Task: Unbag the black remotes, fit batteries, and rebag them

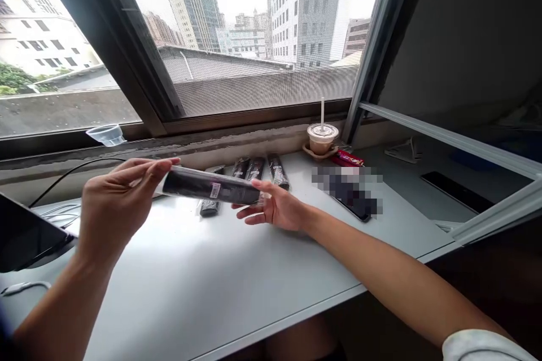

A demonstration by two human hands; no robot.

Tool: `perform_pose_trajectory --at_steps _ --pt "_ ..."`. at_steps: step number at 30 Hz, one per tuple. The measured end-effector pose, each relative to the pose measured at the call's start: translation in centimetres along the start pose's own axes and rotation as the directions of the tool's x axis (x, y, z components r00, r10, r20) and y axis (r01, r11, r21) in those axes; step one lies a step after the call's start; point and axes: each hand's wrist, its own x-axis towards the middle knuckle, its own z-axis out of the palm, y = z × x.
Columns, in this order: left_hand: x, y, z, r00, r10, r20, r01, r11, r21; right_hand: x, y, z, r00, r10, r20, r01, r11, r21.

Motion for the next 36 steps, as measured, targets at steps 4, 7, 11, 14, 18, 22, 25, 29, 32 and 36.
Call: perform_pose_trajectory --at_steps 4,7,11,14,18,22,25,29,32,36 --pt "0.6 -0.5 -1.3 0.998 -0.070 0.008 0.070 0.997 0.017 -0.2 -0.2 0.0 0.997 0.029 0.075 -0.021 0.995 -0.100" --pt "0.9 -1.5 -1.9 0.991 -0.126 0.043 0.126 0.992 -0.001 -0.3 -0.4 0.0 0.997 0.005 0.081 0.005 0.993 -0.115" --pt "0.6 -2.2 -2.1 0.996 -0.090 0.002 0.090 0.989 -0.114 -0.2 -0.4 -0.1 0.997 0.006 0.076 0.002 0.994 -0.111" --pt "0.6 -2.3 -2.7 0.995 -0.098 0.015 0.098 0.995 -0.010 0.0 -0.2 -0.2 0.998 0.009 0.066 -0.001 0.993 -0.121" --pt "0.7 -2.1 -3.0 0.984 0.174 0.030 -0.175 0.936 0.304 0.4 0.1 -0.4 1.000 -0.004 -0.029 -0.001 0.983 -0.184" --pt "-0.4 -1.6 -0.3 0.754 0.489 0.440 -0.629 0.730 0.267 0.5 0.2 -0.6 0.999 -0.009 -0.047 -0.005 0.955 -0.295" --pt "-1.5 -1.9 1.9 0.669 0.289 0.685 -0.563 0.799 0.212 0.2 0.0 -0.6 1.000 -0.014 -0.015 0.007 0.919 -0.394" --pt "-1.8 -3.5 1.9 0.653 0.095 0.751 -0.489 0.810 0.323 -0.2 -0.8 -1.2 0.999 -0.006 -0.041 -0.014 0.881 -0.473" --pt "-1.3 -5.0 0.6 0.671 0.065 0.739 -0.516 0.757 0.401 -0.5 -1.7 -2.1 0.998 -0.018 -0.055 -0.015 0.837 -0.547" --pt "-0.5 -6.5 -0.7 0.671 -0.016 0.741 -0.453 0.783 0.427 -0.8 -2.9 -2.8 0.975 -0.179 -0.128 0.063 0.784 -0.618"
